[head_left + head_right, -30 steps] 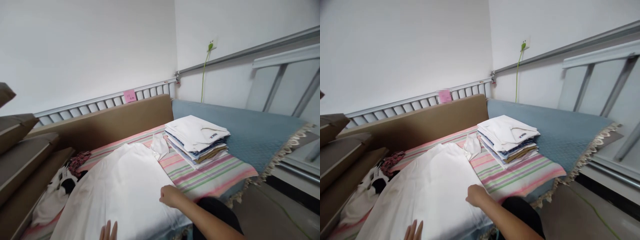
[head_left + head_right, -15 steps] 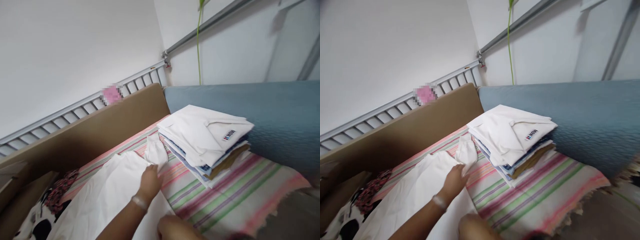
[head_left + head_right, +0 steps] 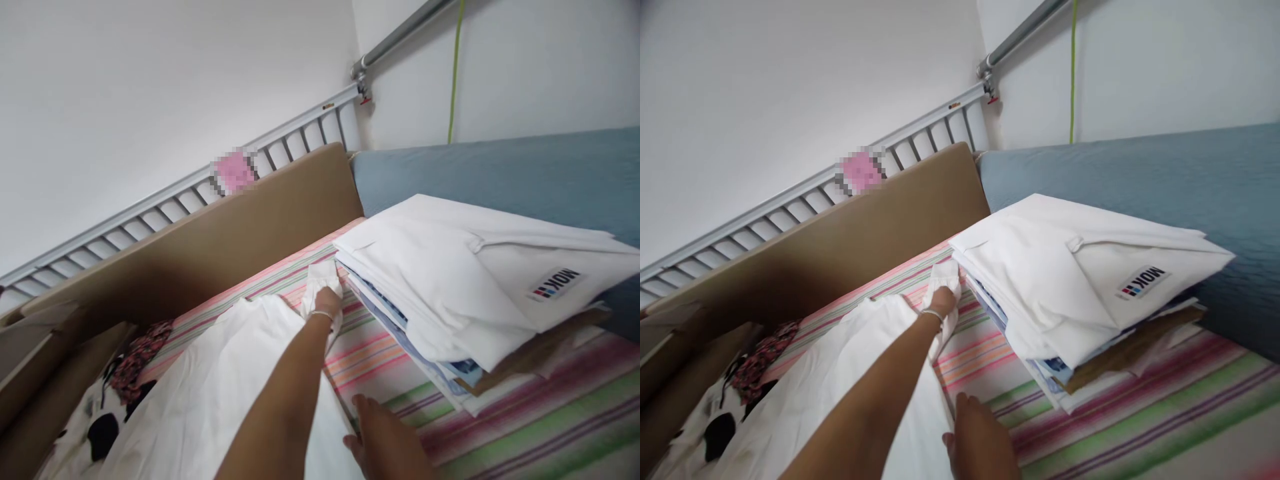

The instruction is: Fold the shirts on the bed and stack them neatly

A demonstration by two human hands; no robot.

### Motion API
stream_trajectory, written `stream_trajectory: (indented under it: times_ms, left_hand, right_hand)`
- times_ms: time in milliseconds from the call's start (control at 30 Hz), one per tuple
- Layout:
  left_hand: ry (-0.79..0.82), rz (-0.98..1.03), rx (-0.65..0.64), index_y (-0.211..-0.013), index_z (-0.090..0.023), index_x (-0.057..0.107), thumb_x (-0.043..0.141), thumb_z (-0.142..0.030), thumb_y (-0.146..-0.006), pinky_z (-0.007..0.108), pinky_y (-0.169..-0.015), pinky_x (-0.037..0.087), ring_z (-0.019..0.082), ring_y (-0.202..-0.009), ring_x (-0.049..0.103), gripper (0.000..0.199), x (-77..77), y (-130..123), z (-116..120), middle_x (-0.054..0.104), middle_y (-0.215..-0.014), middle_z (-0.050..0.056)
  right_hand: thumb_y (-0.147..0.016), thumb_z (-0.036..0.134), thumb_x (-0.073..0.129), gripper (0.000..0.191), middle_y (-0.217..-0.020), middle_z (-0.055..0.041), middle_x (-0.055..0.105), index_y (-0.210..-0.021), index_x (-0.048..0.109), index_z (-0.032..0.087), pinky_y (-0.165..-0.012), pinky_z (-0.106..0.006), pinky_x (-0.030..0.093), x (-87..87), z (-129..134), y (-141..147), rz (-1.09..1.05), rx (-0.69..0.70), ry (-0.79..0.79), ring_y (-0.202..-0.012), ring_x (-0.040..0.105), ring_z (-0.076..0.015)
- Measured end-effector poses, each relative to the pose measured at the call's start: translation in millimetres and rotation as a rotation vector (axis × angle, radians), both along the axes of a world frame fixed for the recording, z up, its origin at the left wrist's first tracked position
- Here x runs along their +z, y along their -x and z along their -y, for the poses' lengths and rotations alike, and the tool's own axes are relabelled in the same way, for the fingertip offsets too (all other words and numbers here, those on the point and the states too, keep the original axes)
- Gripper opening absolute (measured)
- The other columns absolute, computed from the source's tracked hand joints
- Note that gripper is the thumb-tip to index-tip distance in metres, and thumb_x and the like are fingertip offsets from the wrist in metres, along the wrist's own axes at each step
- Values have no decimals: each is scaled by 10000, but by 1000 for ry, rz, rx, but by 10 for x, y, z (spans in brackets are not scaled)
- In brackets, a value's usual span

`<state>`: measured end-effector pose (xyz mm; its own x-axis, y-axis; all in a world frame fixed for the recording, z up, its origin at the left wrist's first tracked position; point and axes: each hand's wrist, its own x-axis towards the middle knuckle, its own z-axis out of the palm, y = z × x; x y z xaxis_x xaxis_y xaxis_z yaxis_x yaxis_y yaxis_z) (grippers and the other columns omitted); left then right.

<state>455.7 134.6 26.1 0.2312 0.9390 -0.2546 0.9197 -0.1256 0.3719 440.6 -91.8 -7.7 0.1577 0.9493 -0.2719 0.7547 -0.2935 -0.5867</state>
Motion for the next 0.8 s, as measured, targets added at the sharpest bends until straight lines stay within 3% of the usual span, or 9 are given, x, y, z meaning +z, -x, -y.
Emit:
stream_trajectory:
  times_ms: [167, 300, 400, 633, 800]
  left_hand:
    - [69, 451, 182, -1117, -163, 536, 523, -358, -850, 368, -771, 524, 166, -915, 587, 331, 520, 485, -377, 584, -1096, 69]
    - [62, 731, 293, -1119, -160, 531, 527, -350, -848, 363, -759, 527, 163, -903, 588, 331, 913, 937, -486, 584, -1090, 68]
    - [26, 883, 360, -1099, -153, 539, 532, -341, -847, 344, -732, 528, 152, -871, 590, 314, 1107, 1242, -509, 590, -1058, 61]
    - [-99, 1139, 486, -858, -138, 571, 529, -163, -822, 276, -625, 506, 92, -625, 547, 61, 1299, 1933, -514, 570, -726, -16]
    - [-214, 1235, 540, -724, -156, 540, 500, -60, -741, 252, -618, 504, 90, -577, 536, 105, 1296, 2591, -435, 538, -622, -20]
  right_hand:
    - [-723, 231, 581, 308, -985, -139, 682, -1016, 607, 144, -772, -377, 449, 13, 72, 53, -71, 48, 111, -937, 630, -308]
    - [-707, 200, 538, 206, -974, -125, 690, -874, 656, 171, -749, -367, 436, 10, 147, 104, -47, 134, 107, -926, 632, -312]
    - [-716, 191, 515, 233, -972, -103, 694, -911, 644, 193, -745, -352, 426, 59, 210, 204, -62, 144, 43, -931, 631, -298]
    - [-735, 199, 527, 363, -983, -64, 690, -1094, 574, 229, -728, -285, 412, 344, 371, 639, -248, 176, -97, -898, 633, -225]
    - [-752, 196, 500, 331, -1031, -73, 666, -1068, 594, 223, -770, -302, 424, 339, 418, 964, -313, 259, -123, -932, 615, -231]
